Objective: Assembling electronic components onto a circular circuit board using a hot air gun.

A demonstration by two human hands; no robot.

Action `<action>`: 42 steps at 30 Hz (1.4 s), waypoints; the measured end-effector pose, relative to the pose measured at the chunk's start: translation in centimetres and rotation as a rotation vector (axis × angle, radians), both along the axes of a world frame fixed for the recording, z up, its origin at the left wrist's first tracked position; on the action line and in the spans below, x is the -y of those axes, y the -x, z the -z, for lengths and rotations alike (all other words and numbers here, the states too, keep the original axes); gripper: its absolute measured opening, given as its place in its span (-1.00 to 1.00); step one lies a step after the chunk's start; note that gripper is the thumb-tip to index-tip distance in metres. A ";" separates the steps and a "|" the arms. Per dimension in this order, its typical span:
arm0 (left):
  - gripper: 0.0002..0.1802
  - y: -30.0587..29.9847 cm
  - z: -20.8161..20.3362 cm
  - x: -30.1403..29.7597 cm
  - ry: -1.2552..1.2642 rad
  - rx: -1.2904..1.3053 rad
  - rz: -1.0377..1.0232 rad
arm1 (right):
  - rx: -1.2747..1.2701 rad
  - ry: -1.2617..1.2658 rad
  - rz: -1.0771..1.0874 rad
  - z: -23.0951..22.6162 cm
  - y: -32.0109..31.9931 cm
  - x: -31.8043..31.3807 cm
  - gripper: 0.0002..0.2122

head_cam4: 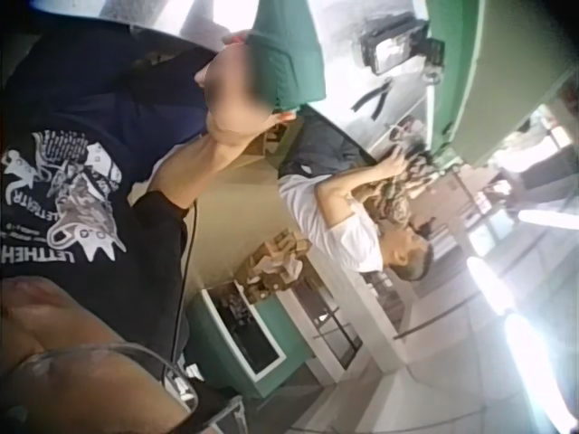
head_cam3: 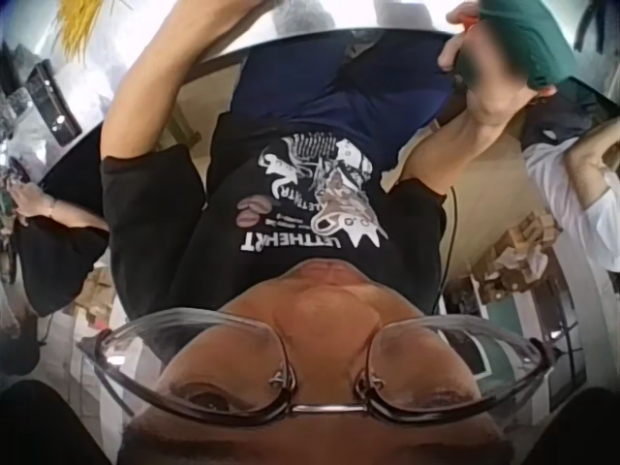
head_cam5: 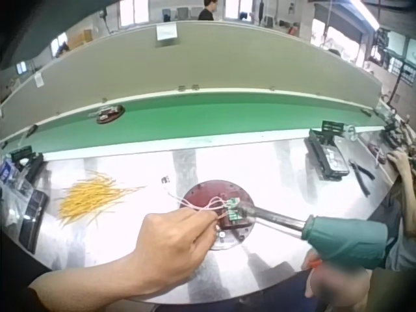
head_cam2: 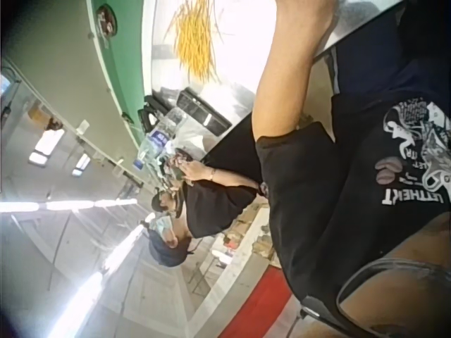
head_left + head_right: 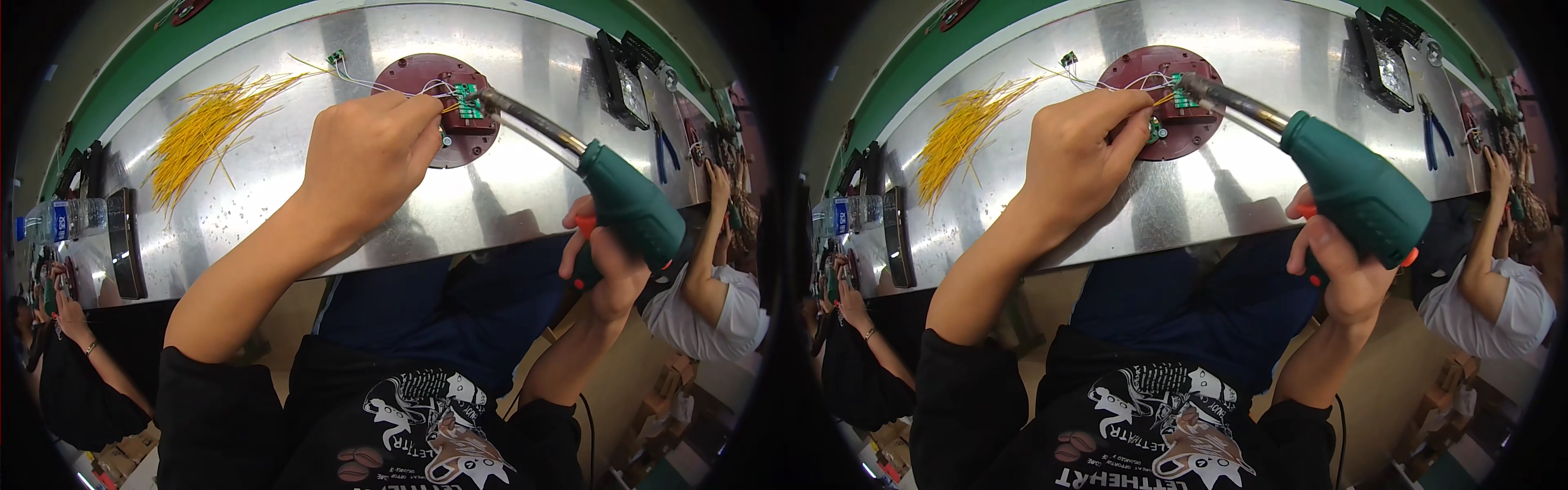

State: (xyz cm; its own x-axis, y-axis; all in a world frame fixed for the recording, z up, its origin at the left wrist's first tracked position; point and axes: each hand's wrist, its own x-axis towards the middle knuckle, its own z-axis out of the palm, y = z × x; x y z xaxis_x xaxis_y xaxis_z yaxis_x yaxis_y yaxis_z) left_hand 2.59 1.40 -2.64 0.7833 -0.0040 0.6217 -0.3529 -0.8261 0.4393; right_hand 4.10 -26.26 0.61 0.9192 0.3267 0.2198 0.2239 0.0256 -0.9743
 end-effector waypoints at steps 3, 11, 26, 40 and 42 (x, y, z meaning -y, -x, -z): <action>-0.95 0.0 0.0 0.0 0.006 -0.012 0.003 | -0.021 0.035 -0.036 0.3 0.2 0.0 -0.53; -0.95 0.0 0.0 0.0 0.018 -0.016 0.008 | -0.044 0.055 -0.022 0.2 0.1 0.1 -0.55; -0.94 -0.1 0.1 -0.1 -0.005 -0.005 0.014 | 0.010 -0.063 0.111 -0.6 -1.4 0.1 -0.51; -0.92 0.1 0.0 0.0 -0.036 -0.031 0.001 | 0.067 -0.118 0.031 1.1 -4.1 -1.0 -0.66; -0.92 0.1 0.0 0.1 -0.046 -0.037 0.010 | 0.048 -0.200 0.051 1.4 -4.9 -0.9 -0.66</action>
State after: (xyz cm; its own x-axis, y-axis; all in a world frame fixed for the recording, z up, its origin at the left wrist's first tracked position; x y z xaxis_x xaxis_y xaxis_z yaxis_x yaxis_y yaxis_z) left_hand 2.53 1.26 -2.66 0.8055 -0.0397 0.5912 -0.3455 -0.8421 0.4141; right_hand 8.98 -25.39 -0.77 0.9203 0.2250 0.3199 0.2762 0.2050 -0.9390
